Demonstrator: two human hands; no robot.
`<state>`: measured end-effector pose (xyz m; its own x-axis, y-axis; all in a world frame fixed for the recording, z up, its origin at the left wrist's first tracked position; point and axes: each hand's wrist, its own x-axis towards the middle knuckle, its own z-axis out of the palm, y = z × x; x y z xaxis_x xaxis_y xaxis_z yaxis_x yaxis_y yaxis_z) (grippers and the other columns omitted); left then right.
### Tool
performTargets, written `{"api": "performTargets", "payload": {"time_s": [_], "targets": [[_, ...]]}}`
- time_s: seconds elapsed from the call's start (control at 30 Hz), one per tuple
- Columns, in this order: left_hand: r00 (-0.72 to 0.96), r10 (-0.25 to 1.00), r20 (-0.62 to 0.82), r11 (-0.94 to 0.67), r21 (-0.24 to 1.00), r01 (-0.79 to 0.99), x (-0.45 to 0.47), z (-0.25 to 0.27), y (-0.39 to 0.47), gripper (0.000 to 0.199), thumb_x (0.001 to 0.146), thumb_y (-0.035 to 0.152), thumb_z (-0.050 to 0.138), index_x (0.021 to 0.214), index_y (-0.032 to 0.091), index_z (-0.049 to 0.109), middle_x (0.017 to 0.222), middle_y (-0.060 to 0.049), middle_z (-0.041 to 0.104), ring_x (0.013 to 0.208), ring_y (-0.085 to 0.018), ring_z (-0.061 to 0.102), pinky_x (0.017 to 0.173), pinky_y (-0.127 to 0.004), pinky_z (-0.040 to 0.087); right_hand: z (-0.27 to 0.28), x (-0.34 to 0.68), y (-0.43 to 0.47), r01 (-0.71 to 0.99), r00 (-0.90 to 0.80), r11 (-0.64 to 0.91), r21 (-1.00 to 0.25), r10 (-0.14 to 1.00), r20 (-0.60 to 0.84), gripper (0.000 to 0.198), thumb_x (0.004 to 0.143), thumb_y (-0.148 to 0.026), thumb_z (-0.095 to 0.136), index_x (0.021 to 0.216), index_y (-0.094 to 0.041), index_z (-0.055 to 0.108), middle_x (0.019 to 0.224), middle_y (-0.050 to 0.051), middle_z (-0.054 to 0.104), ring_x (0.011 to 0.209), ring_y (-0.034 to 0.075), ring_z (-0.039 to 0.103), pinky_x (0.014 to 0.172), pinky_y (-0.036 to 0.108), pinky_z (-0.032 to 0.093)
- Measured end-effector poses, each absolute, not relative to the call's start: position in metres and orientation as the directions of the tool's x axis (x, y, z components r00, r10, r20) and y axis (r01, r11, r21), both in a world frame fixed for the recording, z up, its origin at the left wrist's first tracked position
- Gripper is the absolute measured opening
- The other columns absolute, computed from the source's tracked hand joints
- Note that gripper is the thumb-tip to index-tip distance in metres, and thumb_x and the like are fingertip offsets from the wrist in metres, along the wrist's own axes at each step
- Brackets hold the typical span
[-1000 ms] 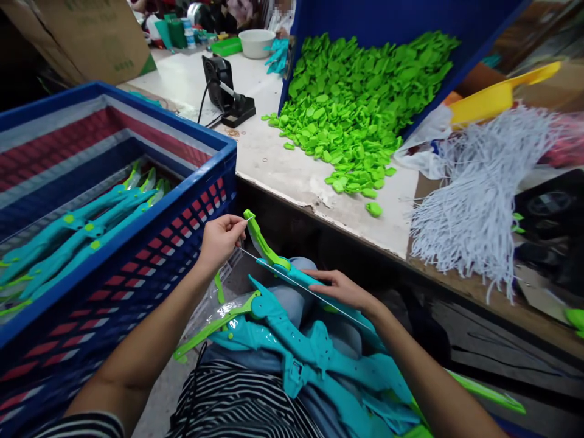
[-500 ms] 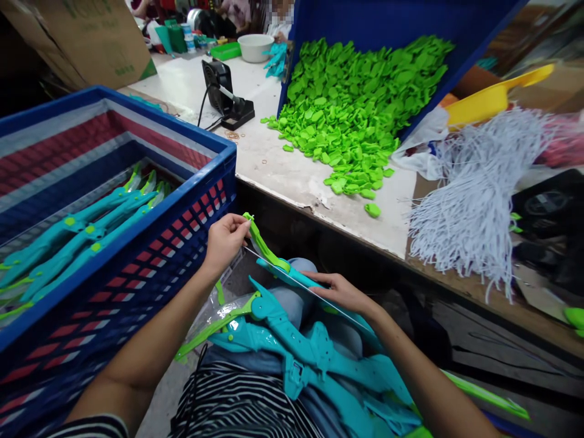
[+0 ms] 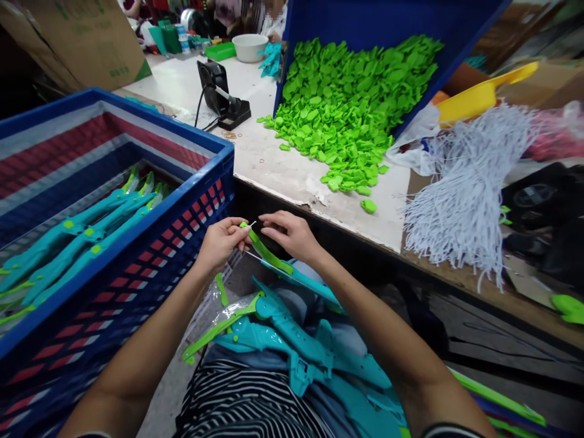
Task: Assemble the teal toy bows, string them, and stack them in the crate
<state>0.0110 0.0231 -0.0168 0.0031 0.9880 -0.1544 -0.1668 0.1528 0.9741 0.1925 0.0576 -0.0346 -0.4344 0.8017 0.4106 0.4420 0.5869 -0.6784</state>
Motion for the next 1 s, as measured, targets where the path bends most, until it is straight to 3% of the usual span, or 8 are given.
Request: {"api": "performTargets", "payload": {"time_s": [0.13,0.27,0.37,0.43,0.57,0.67,0.8,1.0], "targets": [[0.003,0.985,-0.172,0.170,0.976,-0.134,0.006,-0.016,0.020,0.043,0.054,0.040,0.080,0.080,0.012,0.058,0.049,0.002,0.060,0.039,-0.008,0.048,0.045,-0.021,0.042,-0.028,0.164,0.072,0.389,-0.509,0.636,-0.666,0.752,0.420,0.009,0.083,-0.020,0.059,0.076,-0.018,0.064,0.074,0.002,0.060,0.071,0.013,0.054,0.067,0.027,0.043],[-0.007,0.990,-0.140,0.140,0.987,0.085,-0.001,-0.024,0.019,0.036,0.062,0.043,0.073,0.080,0.015,0.058,0.050,0.003,0.058,0.041,-0.011,0.050,0.046,-0.023,0.041,-0.032,0.160,0.069,0.407,-0.567,0.716,-0.567,0.685,0.459,0.012,0.086,-0.020,0.051,0.075,-0.018,0.056,0.075,0.003,0.056,0.073,0.015,0.050,0.069,0.029,0.042],[-0.111,0.991,0.073,-0.011,0.875,0.484,0.000,-0.032,0.014,0.020,0.070,0.037,0.067,0.074,0.018,0.060,0.062,-0.001,0.060,0.057,-0.015,0.057,0.057,-0.027,0.044,-0.035,0.172,0.085,0.498,-0.454,0.692,-0.523,0.722,0.523,0.014,0.087,-0.020,0.045,0.075,-0.019,0.051,0.077,0.004,0.053,0.075,0.017,0.048,0.071,0.031,0.041],[-0.123,0.954,0.273,-0.136,0.763,0.632,0.005,-0.037,0.008,0.008,0.075,0.027,0.060,0.074,0.019,0.062,0.078,-0.004,0.064,0.075,-0.018,0.060,0.070,-0.029,0.046,-0.033,0.185,0.103,0.587,-0.218,0.588,-0.557,0.777,0.590,0.013,0.087,-0.020,0.044,0.074,-0.020,0.048,0.077,0.004,0.051,0.075,0.017,0.047,0.072,0.032,0.041],[-0.012,0.934,0.357,-0.308,0.821,0.482,0.016,-0.036,0.003,0.016,0.078,0.018,0.049,0.076,0.019,0.065,0.079,-0.004,0.066,0.082,-0.018,0.060,0.079,-0.031,0.045,-0.021,0.197,0.105,0.557,0.226,0.440,-0.704,0.736,0.638,0.014,0.089,-0.023,0.042,0.075,-0.022,0.044,0.077,0.003,0.049,0.076,0.017,0.048,0.072,0.032,0.043],[-0.024,0.994,0.109,-0.103,0.981,0.166,0.015,-0.028,0.013,0.015,0.074,0.026,0.056,0.068,0.018,0.067,0.071,-0.004,0.067,0.076,-0.018,0.061,0.076,-0.030,0.046,-0.019,0.173,0.061,0.430,0.031,0.589,-0.684,0.748,0.663,0.015,0.092,-0.025,0.041,0.078,-0.021,0.047,0.085,0.004,0.053,0.087,0.017,0.053,0.080,0.033,0.046],[-0.077,0.981,-0.179,0.161,0.966,-0.201,0.008,-0.018,0.025,0.021,0.060,0.033,0.071,0.068,0.013,0.068,0.070,-0.005,0.068,0.073,-0.017,0.062,0.071,-0.028,0.047,-0.040,0.136,0.009,0.311,-0.216,0.675,-0.669,0.736,0.642,0.011,0.090,-0.022,0.044,0.081,-0.022,0.050,0.102,0.009,0.053,0.106,0.021,0.051,0.092,0.040,0.045],[-0.265,0.952,0.153,-0.081,0.961,0.264,0.004,-0.008,0.016,0.007,0.067,0.021,0.066,0.072,0.017,0.063,0.074,-0.002,0.068,0.069,-0.013,0.060,0.063,-0.022,0.045,-0.061,0.124,0.016,0.278,-0.125,0.594,-0.755,0.802,0.584,0.010,0.090,-0.022,0.045,0.081,-0.020,0.051,0.098,0.008,0.053,0.096,0.019,0.052,0.087,0.037,0.046]]}}
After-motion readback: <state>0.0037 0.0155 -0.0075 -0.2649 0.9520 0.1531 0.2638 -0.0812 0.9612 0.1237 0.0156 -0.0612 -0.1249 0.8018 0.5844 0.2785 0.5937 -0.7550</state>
